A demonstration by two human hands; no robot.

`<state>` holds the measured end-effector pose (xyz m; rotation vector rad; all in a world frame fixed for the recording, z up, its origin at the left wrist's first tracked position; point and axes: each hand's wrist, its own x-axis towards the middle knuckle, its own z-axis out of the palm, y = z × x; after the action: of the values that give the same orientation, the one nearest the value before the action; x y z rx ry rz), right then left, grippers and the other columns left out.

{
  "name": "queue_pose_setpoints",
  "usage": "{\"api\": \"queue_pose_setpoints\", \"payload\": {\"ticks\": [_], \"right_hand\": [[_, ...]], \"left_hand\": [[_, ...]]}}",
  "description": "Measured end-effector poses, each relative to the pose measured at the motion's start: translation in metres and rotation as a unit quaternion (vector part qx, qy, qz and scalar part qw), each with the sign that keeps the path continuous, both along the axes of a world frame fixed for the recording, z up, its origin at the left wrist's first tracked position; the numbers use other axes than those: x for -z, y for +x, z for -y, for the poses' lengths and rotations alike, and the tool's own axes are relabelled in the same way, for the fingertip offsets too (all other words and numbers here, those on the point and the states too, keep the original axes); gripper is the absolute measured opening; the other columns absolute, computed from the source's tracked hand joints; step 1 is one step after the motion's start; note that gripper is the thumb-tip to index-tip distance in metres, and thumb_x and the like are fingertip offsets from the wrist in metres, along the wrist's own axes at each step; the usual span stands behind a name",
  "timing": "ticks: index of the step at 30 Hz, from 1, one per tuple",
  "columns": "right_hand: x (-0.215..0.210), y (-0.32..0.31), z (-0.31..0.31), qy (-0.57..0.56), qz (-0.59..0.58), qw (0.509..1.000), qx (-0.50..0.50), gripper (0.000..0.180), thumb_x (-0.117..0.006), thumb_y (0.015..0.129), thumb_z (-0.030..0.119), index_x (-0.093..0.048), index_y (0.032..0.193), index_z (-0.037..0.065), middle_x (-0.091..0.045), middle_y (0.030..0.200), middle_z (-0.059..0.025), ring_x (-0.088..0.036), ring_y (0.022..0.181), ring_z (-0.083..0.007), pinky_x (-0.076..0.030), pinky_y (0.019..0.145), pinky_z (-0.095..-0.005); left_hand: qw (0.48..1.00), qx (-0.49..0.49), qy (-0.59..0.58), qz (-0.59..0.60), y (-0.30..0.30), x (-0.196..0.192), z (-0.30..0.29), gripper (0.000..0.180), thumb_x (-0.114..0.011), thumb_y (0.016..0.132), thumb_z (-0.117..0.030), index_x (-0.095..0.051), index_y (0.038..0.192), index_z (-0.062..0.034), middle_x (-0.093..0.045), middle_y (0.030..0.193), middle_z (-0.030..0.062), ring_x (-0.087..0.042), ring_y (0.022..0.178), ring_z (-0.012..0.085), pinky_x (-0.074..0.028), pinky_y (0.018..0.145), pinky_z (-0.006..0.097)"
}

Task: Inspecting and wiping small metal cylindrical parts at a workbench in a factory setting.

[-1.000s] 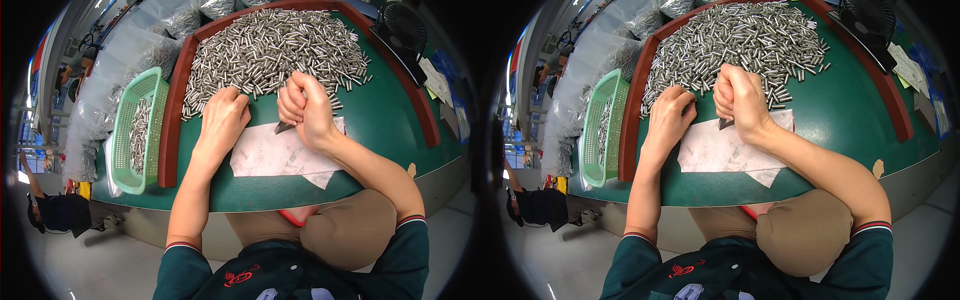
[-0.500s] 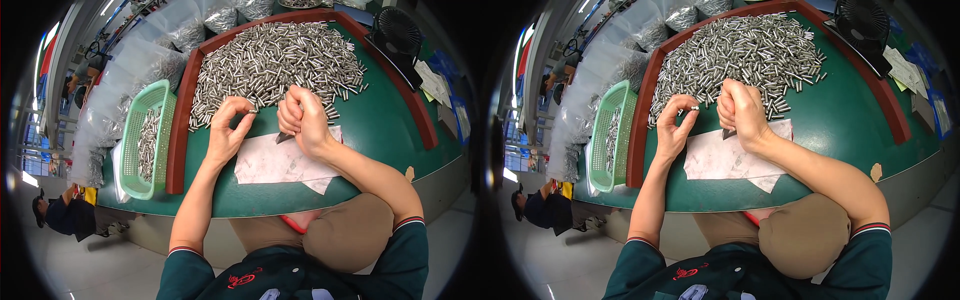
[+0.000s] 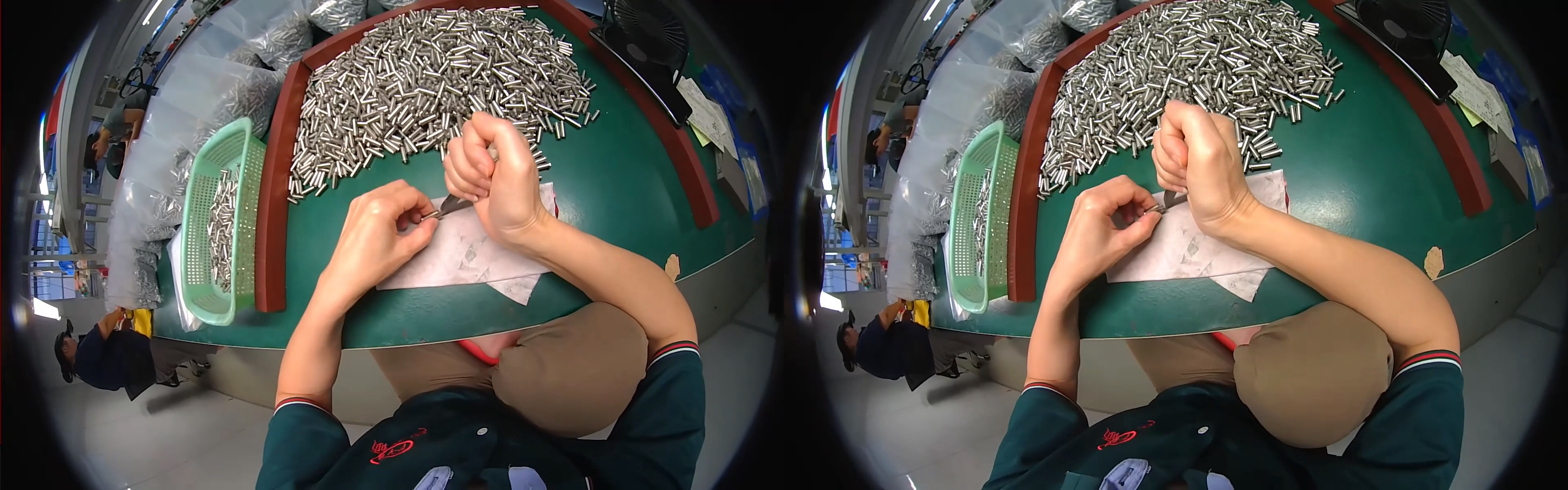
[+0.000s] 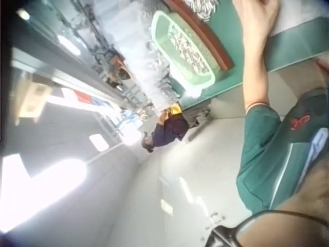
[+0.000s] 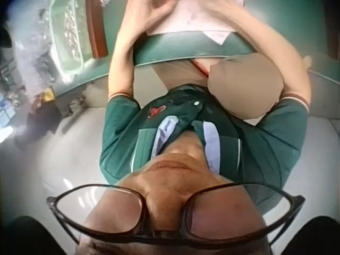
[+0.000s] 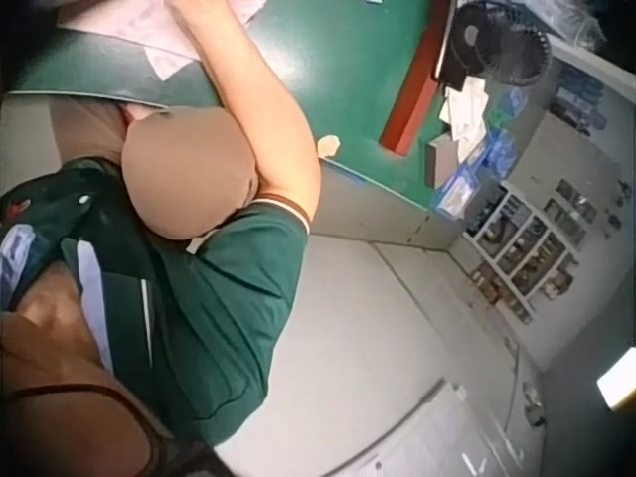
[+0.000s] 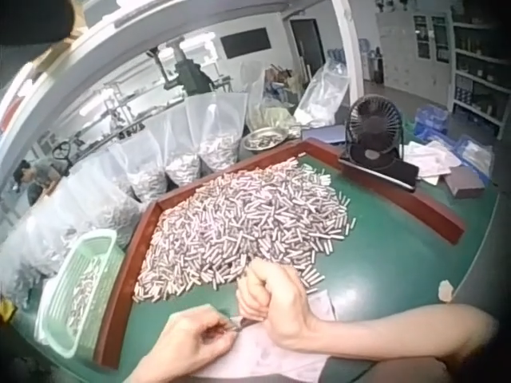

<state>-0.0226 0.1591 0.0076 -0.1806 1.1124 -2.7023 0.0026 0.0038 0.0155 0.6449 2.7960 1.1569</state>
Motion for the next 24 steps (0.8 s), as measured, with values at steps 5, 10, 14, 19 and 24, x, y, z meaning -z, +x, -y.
{"api": "queue_pose_setpoints", "payload": {"ticks": [5, 10, 14, 19, 24], "right_hand": [[-0.0021, 0.0015, 0.0009, 0.011, 0.006, 1.0, 0.002, 0.033, -0.031, 0.082, 0.018, -0.025, 0.05, 0.012, -0.023, 0.042, 0.0017, -0.017, 0.038, -0.0079, -0.016, 0.038, -0.0238], [0.0016, 0.0018, -0.0002, 0.009, 0.004, 1.0, -0.011, 0.034, -0.031, 0.082, 0.017, -0.025, 0.049, 0.012, -0.023, 0.042, 0.0018, -0.016, 0.038, -0.0079, -0.016, 0.038, -0.0242], [0.0008, 0.0012, -0.0023, -0.004, 0.001, 1.0, -0.011, 0.035, -0.032, 0.082, 0.018, -0.026, 0.048, 0.011, -0.024, 0.041, 0.0021, -0.017, 0.037, -0.0072, -0.015, 0.037, -0.0238], [0.0002, 0.0019, -0.0017, 0.008, 0.003, 1.0, -0.013, 0.04, -0.031, 0.086, 0.021, -0.025, 0.048, 0.013, -0.023, 0.041, 0.0019, -0.016, 0.038, -0.0079, -0.015, 0.038, -0.0247], [0.0, 0.0023, -0.0015, 0.004, -0.001, 1.0, -0.016, 0.041, -0.03, 0.087, 0.022, -0.025, 0.048, 0.013, -0.023, 0.041, 0.0018, -0.016, 0.038, -0.008, -0.015, 0.038, -0.0249]], "left_hand": [[0.999, -0.027, -0.011, 0.032, 0.0038, -0.0013, 0.0014, 0.011, -0.064, 0.068, -0.005, -0.057, 0.072, 0.0023, -0.054, 0.064, 0.0077, -0.05, 0.052, 0.0153, -0.042, 0.05, 0.027], [0.999, -0.026, -0.013, 0.032, 0.0029, 0.0052, 0.0, 0.011, -0.064, 0.068, -0.005, -0.057, 0.072, 0.002, -0.053, 0.063, 0.0072, -0.047, 0.051, 0.015, -0.04, 0.049, 0.027], [0.999, -0.018, -0.018, 0.019, 0.0033, 0.0071, -0.0019, 0.011, -0.064, 0.067, -0.005, -0.058, 0.073, 0.0012, -0.052, 0.062, 0.007, -0.046, 0.05, 0.0149, -0.04, 0.048, 0.027], [0.999, -0.026, -0.02, 0.019, 0.0038, 0.0077, -0.0019, 0.011, -0.065, 0.067, -0.005, -0.058, 0.073, 0.0008, -0.051, 0.062, 0.0068, -0.046, 0.05, 0.0148, -0.04, 0.048, 0.027], [0.999, -0.026, -0.028, 0.016, 0.0037, 0.0075, -0.002, 0.011, -0.065, 0.067, -0.006, -0.058, 0.073, 0.0008, -0.051, 0.062, 0.0068, -0.046, 0.05, 0.0147, -0.04, 0.048, 0.027]]}}
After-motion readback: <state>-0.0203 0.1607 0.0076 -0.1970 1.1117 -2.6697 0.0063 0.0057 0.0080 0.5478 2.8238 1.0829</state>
